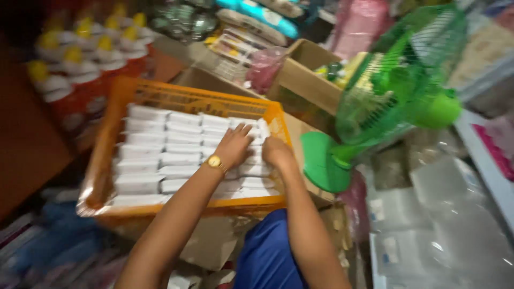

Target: Organizing and stacking individual bars of soap from a pile on the floor into a plastic crate.

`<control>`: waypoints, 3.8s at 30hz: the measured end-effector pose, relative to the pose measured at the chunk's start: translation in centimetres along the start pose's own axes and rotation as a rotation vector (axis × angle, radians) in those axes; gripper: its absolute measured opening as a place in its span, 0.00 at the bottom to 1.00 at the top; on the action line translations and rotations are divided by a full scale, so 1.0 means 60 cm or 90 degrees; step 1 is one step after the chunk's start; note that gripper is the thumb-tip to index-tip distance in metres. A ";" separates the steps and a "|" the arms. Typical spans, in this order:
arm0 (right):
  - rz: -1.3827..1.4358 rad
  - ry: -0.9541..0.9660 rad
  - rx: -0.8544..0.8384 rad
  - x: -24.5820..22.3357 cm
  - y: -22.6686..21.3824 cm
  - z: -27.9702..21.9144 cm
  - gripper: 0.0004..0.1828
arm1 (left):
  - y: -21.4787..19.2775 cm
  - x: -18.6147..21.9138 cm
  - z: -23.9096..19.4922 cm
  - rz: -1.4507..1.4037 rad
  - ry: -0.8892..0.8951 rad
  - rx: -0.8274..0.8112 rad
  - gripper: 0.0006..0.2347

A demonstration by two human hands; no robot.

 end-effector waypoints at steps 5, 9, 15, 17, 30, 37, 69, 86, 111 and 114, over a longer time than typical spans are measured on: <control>0.148 -0.063 0.227 -0.139 -0.218 -0.136 0.11 | -0.194 0.075 -0.083 -0.027 0.105 0.183 0.12; 0.378 -0.253 0.380 -0.241 -0.324 -0.244 0.09 | -0.331 0.094 -0.239 -0.036 0.159 0.263 0.07; 0.397 -0.426 0.456 -0.357 -0.333 -0.360 0.08 | -0.470 0.072 -0.509 0.029 -0.042 0.314 0.07; 0.411 -0.485 0.400 -0.406 -0.308 -0.382 0.09 | -0.483 0.037 -0.590 0.016 -0.093 0.347 0.07; 0.424 -0.848 0.011 -0.903 -0.059 -0.452 0.17 | -0.417 -0.315 -1.001 0.015 -0.546 0.501 0.10; 0.548 -0.648 -0.339 -1.161 0.443 -0.265 0.17 | -0.248 -0.475 -1.150 0.076 -0.640 0.425 0.20; 0.665 -0.491 -0.330 -0.971 0.097 -0.295 0.23 | -0.369 -0.342 -1.011 -0.819 -0.531 0.587 0.23; 0.588 -0.667 -0.226 -0.762 -0.198 -0.367 0.24 | -0.451 -0.123 -0.792 -0.928 -0.402 0.471 0.18; 0.326 -0.389 -0.002 -0.226 -0.416 -0.326 0.39 | -0.338 0.149 -0.277 -0.459 -0.103 0.352 0.09; 0.164 -0.168 0.070 -0.115 -0.372 -0.269 0.36 | -0.241 0.136 -0.196 -0.339 -0.027 0.268 0.08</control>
Point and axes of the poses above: each hand's wrist, its own z-axis towards the middle knuckle, its own y-axis out of the palm, x = y × z, the point moved 5 cm from there along z, towards the middle knuckle, and after that the axes turned 13 degrees about -z, right-handed, at the moved point
